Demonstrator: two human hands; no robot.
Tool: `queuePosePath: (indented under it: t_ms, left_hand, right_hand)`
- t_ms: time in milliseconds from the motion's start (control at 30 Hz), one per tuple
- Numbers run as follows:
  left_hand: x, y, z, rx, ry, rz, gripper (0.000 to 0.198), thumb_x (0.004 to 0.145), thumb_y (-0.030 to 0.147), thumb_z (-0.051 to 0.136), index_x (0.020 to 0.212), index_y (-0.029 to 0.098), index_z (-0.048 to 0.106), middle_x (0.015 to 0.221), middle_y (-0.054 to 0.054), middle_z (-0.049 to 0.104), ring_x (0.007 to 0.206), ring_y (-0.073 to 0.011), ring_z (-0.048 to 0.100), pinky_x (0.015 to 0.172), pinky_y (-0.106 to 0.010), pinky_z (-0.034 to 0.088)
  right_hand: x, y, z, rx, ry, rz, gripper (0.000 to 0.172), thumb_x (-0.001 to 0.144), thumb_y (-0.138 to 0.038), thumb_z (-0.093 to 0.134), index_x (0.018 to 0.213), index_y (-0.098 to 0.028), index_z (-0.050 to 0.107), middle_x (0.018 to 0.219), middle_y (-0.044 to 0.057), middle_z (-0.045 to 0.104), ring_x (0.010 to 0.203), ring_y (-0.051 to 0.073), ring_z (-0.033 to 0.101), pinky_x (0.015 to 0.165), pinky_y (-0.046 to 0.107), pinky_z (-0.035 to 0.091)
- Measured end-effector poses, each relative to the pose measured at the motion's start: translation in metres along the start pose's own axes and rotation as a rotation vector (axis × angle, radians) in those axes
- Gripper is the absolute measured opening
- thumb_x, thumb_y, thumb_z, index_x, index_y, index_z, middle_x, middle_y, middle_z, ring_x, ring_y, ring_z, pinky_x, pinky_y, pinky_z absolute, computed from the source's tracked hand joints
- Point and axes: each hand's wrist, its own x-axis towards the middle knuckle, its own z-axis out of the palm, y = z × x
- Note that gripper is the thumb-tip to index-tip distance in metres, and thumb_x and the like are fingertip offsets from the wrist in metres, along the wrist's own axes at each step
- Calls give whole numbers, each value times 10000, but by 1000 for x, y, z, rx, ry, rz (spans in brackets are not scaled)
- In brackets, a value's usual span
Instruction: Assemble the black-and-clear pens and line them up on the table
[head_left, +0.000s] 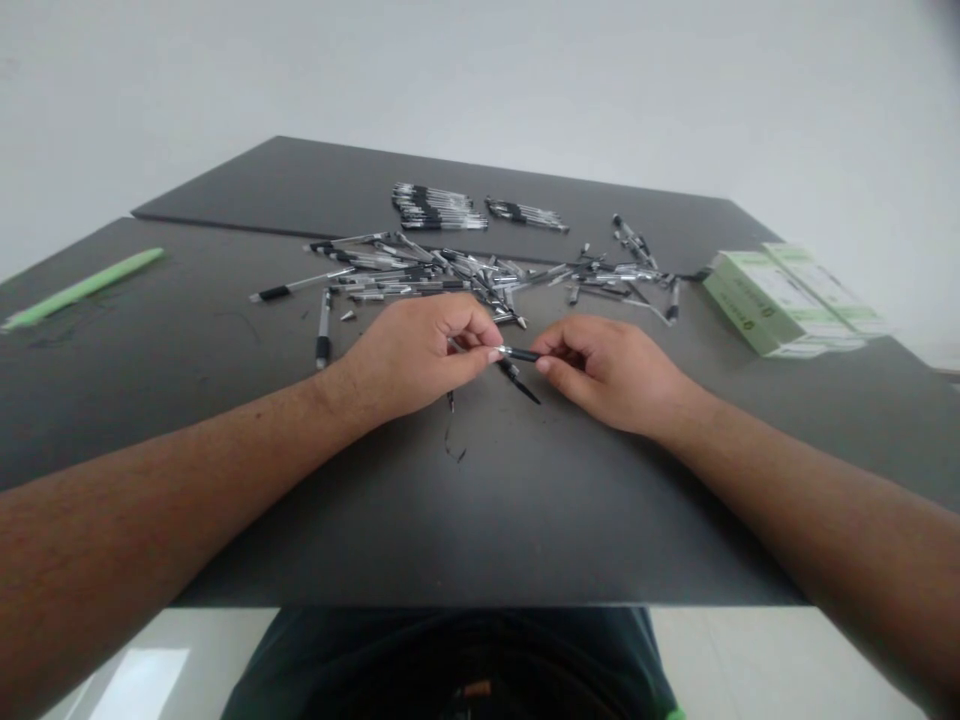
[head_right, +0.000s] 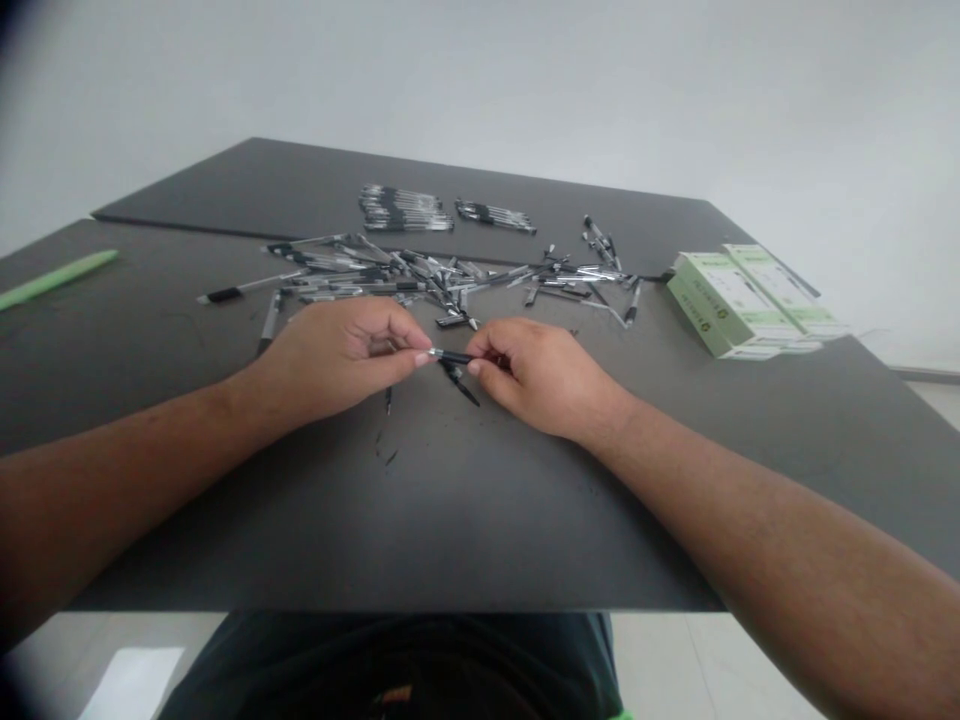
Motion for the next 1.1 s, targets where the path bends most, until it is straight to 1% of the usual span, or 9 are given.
queuePosePath:
  t_ms: [133, 200, 333, 400, 500, 633, 833, 1000, 1100]
  left_hand:
    - [-1, 0, 0, -9, 2, 8, 102, 949, 324, 742, 922, 234, 782, 861, 24, 837, 788, -162, 773, 766, -294, 561]
    - [-1, 0, 1, -11, -2, 24, 102, 955, 323, 740, 920, 235, 779, 866, 24, 837, 792, -162, 776, 765, -295, 561]
    - [-2, 0, 1, -11, 5, 55, 88, 967, 302, 724, 934, 236, 772, 877, 28, 834, 797, -157, 777, 775, -291, 568]
    - [-2, 0, 0, -13, 5, 62, 86, 970, 304, 723, 948, 235, 770, 876, 29, 832, 794, -153, 776, 778, -287, 572]
    - [-2, 1, -1, 11, -2, 69, 90, 976, 309, 721, 953, 236, 767, 881, 29, 832, 796, -155, 776, 783, -286, 576]
    - [-2, 2, -1, 24, -4, 84, 87, 976, 306, 713, 945, 238, 758, 872, 31, 826, 784, -153, 771, 772, -282, 573]
    - [-2, 2, -1, 25, -8, 87, 84, 971, 303, 712, 943, 238, 756, 858, 32, 821, 771, -149, 766, 761, -276, 562]
    - [-2, 1, -2, 37, -12, 97, 80, 976, 291, 705, 959, 240, 765, 883, 28, 827, 781, -151, 766, 772, -275, 565]
    - [-2, 1, -2, 41, -18, 98, 84, 976, 283, 702, 962, 240, 773, 874, 30, 825, 779, -148, 763, 766, -275, 554]
  right_hand:
    - [1, 2, 1, -16, -23, -50, 204, 1091, -301, 611, 1098, -222, 799, 997, 81, 835, 922, 245, 740, 834, 336, 510]
    - [1, 0, 0, -10, -20, -48, 252, 1120, -323, 568, 1094, -222, 798, 997, 87, 838, 925, 249, 747, 836, 342, 514]
    - [0, -5, -2, 5, 0, 12, 122, 1006, -318, 724, 1057, -224, 783, 925, 40, 805, 804, 214, 705, 756, 321, 492]
    - [0, -6, -3, 2, 9, 18, 104, 950, -300, 775, 1020, -223, 770, 896, 24, 783, 766, 198, 679, 733, 313, 480]
    - [0, -3, -2, -8, 1, -32, 87, 1004, -286, 717, 1022, -221, 773, 898, 38, 783, 805, 210, 691, 762, 320, 487]
    - [0, 0, -2, -16, -40, -97, 190, 1087, -283, 617, 1073, -215, 794, 961, 78, 814, 902, 243, 734, 818, 339, 503]
    - [-1, -2, -3, -15, -19, -10, 82, 1005, -287, 754, 1037, -218, 784, 907, 39, 787, 814, 211, 704, 761, 315, 486]
    - [0, -3, -4, -26, -87, -51, 205, 1097, -304, 619, 1067, -226, 807, 971, 80, 828, 915, 249, 742, 836, 342, 512]
    - [0, -4, -5, -4, -75, -3, 139, 1034, -322, 708, 1068, -221, 798, 943, 56, 813, 852, 225, 719, 797, 325, 504]
